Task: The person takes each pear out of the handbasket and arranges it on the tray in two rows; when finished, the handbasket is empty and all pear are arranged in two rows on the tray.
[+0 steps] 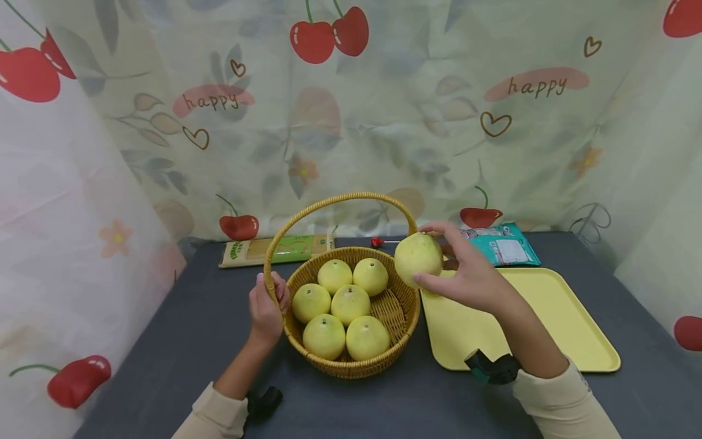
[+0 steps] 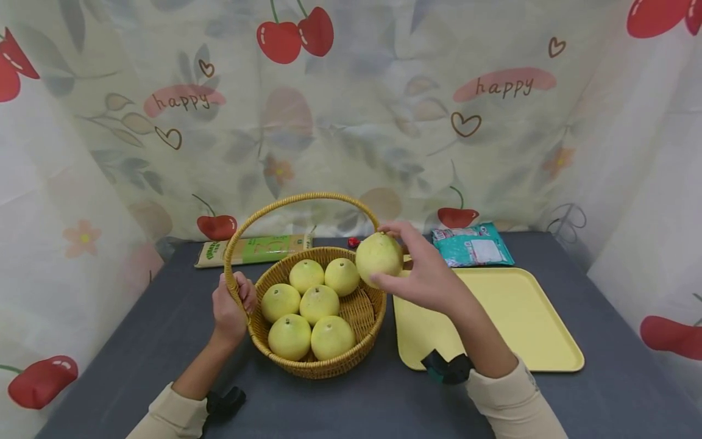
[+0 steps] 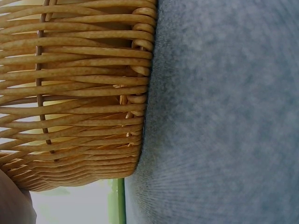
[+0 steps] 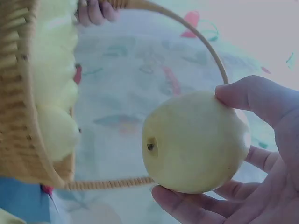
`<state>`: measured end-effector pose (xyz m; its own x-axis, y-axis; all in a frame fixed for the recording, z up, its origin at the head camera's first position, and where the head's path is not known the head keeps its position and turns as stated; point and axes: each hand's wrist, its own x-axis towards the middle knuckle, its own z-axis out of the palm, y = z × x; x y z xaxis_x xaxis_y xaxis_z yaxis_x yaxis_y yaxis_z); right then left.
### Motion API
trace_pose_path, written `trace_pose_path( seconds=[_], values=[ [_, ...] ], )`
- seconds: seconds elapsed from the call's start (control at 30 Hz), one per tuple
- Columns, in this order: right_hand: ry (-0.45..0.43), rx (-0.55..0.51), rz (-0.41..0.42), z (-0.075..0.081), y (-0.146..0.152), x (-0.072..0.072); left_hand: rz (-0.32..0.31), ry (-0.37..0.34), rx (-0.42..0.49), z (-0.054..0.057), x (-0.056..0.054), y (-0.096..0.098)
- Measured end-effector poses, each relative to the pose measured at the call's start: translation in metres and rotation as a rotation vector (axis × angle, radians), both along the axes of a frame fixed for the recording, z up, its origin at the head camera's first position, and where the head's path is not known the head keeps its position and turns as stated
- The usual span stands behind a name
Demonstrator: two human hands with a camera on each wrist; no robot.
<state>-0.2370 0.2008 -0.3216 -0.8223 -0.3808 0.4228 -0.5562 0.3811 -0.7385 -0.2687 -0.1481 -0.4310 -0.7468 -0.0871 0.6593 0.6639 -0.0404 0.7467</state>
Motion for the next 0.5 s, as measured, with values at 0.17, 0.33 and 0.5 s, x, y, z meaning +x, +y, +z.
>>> trace_pose_path(
  seconds=[0.17, 0.33, 0.5],
  values=[
    [0.018, -0.035, -0.052, 0.006, 0.014, 0.000, 0.003, -0.002, -0.008, -0.001, -0.001, -0.001],
    [0.042, -0.088, -0.075, 0.011, 0.023, 0.001, 0.002, -0.005, -0.010, -0.001, 0.000, -0.001],
    [0.064, -0.084, -0.133, 0.013, 0.031, -0.001, 0.015, -0.012, -0.017, 0.000, 0.000, -0.001]
  ],
)
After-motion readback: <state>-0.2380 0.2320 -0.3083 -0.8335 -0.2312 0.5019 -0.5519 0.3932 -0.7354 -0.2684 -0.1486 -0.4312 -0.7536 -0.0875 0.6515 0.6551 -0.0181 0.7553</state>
